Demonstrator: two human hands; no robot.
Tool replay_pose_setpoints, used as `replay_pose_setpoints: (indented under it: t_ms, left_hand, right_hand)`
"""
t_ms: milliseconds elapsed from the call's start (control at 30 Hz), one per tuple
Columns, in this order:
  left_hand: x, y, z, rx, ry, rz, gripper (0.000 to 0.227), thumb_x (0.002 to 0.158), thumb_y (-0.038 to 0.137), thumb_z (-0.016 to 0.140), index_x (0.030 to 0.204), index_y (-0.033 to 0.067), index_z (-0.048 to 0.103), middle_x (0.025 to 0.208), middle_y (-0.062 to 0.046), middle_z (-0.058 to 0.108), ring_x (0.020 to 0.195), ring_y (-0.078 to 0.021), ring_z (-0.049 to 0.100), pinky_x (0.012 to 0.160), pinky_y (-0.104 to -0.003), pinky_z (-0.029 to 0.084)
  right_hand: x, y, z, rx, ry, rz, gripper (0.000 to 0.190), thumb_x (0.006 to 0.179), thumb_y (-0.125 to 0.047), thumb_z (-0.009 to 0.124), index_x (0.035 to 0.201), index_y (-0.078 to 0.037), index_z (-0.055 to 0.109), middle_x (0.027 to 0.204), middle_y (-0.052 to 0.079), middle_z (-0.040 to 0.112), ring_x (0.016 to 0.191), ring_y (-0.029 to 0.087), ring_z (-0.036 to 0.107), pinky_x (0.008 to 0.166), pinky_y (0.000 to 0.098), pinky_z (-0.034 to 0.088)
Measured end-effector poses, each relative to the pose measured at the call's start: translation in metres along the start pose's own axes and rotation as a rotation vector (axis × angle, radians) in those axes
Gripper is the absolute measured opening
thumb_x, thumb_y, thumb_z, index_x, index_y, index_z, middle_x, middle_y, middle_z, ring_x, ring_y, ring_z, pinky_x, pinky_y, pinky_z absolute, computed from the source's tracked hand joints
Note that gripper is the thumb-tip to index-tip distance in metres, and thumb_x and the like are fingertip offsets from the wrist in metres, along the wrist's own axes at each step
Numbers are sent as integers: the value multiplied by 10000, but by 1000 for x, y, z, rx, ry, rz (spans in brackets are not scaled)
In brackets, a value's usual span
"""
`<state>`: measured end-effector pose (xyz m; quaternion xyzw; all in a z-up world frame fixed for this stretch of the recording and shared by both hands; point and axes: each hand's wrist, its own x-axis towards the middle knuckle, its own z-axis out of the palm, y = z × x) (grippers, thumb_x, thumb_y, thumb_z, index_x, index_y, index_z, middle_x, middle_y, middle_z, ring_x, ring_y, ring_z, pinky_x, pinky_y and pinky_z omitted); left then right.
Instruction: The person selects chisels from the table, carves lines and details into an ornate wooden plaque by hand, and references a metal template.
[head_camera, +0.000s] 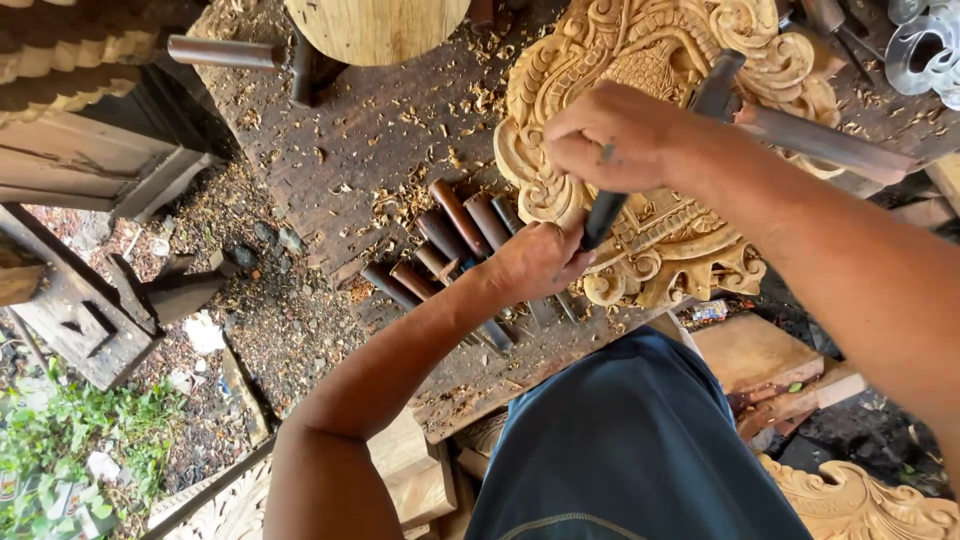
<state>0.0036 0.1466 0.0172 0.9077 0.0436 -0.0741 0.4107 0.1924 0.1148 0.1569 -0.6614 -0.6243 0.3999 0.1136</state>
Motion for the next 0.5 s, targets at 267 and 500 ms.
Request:
replay_pose_setpoints:
  t_ms: [267,500]
  left_hand:
    - [1,9,-3,196,-114,-14,421,1033,296,536,1275,-27,415,576,-43,545,398,-223,583,424,-363,500]
    - [-7,-6,14,193,-8,38,397,1025,284,564,1273,-2,448,546,-44,571,394,-215,556,401,-366,492]
  right_hand:
    - [-9,-9,20,-30,13,20,299,964,-178,493,757,-21,641,654,149,619,512,237,492,499,394,431]
    - [-47,-4,-24,188,355,-214,331,906,-71,379,826,-55,700,736,77,700,642,124,673,608,332,587]
